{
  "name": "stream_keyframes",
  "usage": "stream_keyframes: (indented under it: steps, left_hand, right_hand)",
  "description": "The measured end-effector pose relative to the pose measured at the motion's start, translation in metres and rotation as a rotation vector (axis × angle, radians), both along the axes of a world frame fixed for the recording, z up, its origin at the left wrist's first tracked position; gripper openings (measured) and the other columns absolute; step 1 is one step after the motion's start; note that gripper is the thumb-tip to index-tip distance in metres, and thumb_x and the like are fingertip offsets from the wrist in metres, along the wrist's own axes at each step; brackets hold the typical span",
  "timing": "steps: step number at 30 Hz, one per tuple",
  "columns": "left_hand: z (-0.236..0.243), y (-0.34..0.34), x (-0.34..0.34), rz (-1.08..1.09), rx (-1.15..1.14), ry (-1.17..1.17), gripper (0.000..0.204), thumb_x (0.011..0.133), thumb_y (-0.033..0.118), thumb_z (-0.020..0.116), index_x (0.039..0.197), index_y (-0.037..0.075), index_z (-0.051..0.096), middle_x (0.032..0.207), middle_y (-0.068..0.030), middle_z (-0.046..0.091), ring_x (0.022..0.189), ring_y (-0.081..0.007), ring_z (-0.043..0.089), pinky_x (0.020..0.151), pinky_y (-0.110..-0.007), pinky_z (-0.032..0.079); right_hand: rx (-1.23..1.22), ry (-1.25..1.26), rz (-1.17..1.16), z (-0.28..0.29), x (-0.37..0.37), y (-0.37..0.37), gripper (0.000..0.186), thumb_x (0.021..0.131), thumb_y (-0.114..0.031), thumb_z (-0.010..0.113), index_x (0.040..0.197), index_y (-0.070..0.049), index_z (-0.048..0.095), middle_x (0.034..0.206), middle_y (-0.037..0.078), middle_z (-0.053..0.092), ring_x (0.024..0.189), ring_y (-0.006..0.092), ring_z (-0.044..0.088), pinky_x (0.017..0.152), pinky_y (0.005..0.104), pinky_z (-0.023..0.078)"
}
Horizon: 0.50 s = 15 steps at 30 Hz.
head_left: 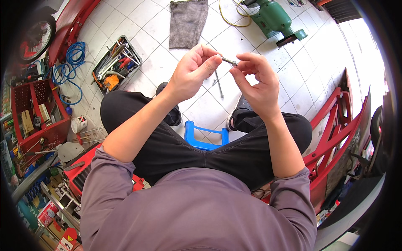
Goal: The person assembles clutch components, inserting small springs and pins into a metal clutch hub and checking their fit by hand.
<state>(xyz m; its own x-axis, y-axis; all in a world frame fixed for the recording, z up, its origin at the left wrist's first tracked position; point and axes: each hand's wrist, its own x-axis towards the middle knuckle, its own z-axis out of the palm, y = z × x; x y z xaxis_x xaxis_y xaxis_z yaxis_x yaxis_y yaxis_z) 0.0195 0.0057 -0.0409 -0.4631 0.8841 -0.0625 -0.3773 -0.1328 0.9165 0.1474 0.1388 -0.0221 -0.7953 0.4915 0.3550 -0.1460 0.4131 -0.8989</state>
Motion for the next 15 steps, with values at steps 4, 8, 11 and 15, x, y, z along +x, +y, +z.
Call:
stream_keyframes:
  steps: [4,8,11,15]
  left_hand:
    - [-0.002,0.000,0.004,0.015,0.056,-0.179,0.023,0.096,0.024,0.054,0.105,0.003,0.050,0.071,0.0008,0.046,0.064,-0.0078,0.040,0.061,-0.023,0.035]
    - [0.000,0.001,0.007,0.030,0.081,-0.252,0.022,0.095,0.024,0.055,0.105,0.004,0.050,0.070,0.0012,0.044,0.064,-0.0082,0.040,0.063,-0.023,0.036]
    - [-0.001,0.000,0.006,0.017,0.095,-0.234,0.022,0.096,0.023,0.054,0.106,0.004,0.050,0.071,0.0010,0.044,0.064,-0.0086,0.041,0.063,-0.024,0.037]
    - [-0.003,0.000,0.006,0.009,0.100,-0.205,0.022,0.096,0.022,0.054,0.106,0.004,0.050,0.071,0.0007,0.044,0.064,-0.0090,0.041,0.064,-0.024,0.037]
  right_hand:
    - [0.038,0.018,-0.025,0.001,-0.002,0.002,0.029,0.072,0.002,0.072,0.099,-0.003,0.062,0.078,0.005,0.064,0.071,0.0118,0.063,0.061,0.0244,0.051]
    - [-0.056,-0.063,0.058,0.003,0.002,0.000,0.029,0.074,-0.002,0.072,0.101,-0.002,0.061,0.082,0.005,0.063,0.070,0.0098,0.060,0.062,0.0225,0.047]
    - [-0.108,-0.214,0.160,0.007,0.007,0.006,0.032,0.077,-0.002,0.070,0.106,0.000,0.058,0.086,0.004,0.062,0.073,0.0079,0.056,0.066,0.0206,0.045]
    - [-0.170,-0.128,0.105,0.010,0.003,0.000,0.033,0.076,-0.010,0.071,0.106,-0.003,0.060,0.076,0.002,0.061,0.063,0.0070,0.052,0.058,0.0208,0.041]
